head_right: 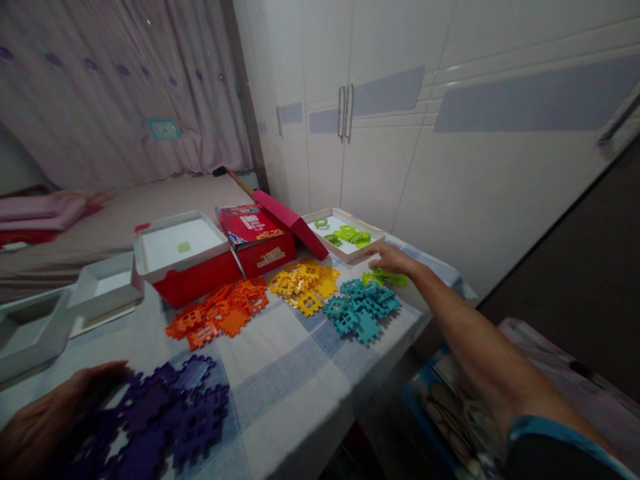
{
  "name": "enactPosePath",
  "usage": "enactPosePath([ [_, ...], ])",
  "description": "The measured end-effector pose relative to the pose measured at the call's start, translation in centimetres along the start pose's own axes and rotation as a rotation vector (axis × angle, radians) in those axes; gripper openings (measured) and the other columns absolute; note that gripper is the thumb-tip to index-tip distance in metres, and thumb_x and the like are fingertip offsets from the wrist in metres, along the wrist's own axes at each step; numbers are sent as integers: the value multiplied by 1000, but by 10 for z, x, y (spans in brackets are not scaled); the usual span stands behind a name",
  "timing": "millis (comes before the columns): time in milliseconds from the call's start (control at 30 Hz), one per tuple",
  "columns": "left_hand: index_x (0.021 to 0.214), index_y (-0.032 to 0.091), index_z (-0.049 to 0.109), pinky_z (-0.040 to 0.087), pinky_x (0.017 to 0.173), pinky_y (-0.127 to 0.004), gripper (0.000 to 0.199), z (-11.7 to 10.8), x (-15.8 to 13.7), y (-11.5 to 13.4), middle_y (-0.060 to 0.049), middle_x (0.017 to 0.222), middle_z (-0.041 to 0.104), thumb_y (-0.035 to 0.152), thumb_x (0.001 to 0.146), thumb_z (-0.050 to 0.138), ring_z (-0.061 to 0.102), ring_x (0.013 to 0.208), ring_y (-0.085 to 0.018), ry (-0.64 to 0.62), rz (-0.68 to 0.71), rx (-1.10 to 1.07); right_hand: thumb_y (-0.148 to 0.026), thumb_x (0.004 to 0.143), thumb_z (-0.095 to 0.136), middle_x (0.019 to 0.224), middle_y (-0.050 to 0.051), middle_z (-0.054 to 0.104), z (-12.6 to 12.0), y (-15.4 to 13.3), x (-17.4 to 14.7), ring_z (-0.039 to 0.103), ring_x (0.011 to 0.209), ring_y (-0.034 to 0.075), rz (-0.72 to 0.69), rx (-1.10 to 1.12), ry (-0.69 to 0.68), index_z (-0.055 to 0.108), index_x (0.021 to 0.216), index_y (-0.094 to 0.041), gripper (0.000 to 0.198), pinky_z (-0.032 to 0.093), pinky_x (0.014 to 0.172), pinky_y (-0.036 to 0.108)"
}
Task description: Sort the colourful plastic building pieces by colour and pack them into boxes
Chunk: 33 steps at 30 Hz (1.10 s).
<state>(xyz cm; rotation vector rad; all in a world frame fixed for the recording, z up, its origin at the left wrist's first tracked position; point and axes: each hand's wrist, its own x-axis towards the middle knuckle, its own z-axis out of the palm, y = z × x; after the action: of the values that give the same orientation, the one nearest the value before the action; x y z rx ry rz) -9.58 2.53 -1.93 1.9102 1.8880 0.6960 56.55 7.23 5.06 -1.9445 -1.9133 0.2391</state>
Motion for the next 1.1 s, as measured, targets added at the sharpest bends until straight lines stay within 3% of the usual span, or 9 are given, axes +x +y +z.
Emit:
enactPosePath([
  [133,110,28,66,40,107,-44,51,0,-1,3,2,115,71,58,87,32,63,112,-25,-25,-25,-70,-16,68,64,110,3,71,1,6,-21,63,104,23,-93,-126,-174,73,104,-24,38,46,94,33],
  [233,106,27,68,38,108,-45,60,-3,-5,19,0,113,71,69,83,31,62,113,-26,-6,-51,-118,-16,68,65,108,5,71,10,6,-21,63,102,24,-92,-237,-152,73,103,-23,37,47,92,34],
  [367,95,25,70,41,106,-46,80,-8,-12,50,-4,106,74,89,64,34,64,109,-29,8,-109,-222,-18,74,60,105,11,69,22,7,-18,62,100,27,-173,-395,-109,73,104,-19,33,47,89,36],
  [467,92,26,71,41,107,-46,83,-10,-14,57,-4,103,74,93,57,38,64,109,-30,4,-126,-256,-17,76,56,103,12,67,26,9,-17,61,100,28,-216,-436,-112,74,100,-18,30,45,87,36],
  [733,91,30,73,35,111,-42,79,-6,-6,37,1,104,74,93,55,39,62,112,-28,11,-159,-288,-18,73,56,90,7,69,27,20,-13,61,86,20,-128,-296,-85,70,83,-17,17,46,78,28],
  [933,96,31,72,33,112,-42,73,-1,-2,17,2,111,72,87,67,35,61,115,-28,6,-105,-244,-19,71,61,116,10,65,20,26,-16,57,112,25,-197,-283,-126,71,101,-19,31,41,97,33],
  [1100,99,32,71,33,112,-42,65,0,-1,10,3,112,72,78,77,31,61,115,-26,0,-107,-215,-16,75,55,107,9,68,25,12,-17,60,105,23,-150,-400,-126,72,89,-18,21,42,91,30],
])
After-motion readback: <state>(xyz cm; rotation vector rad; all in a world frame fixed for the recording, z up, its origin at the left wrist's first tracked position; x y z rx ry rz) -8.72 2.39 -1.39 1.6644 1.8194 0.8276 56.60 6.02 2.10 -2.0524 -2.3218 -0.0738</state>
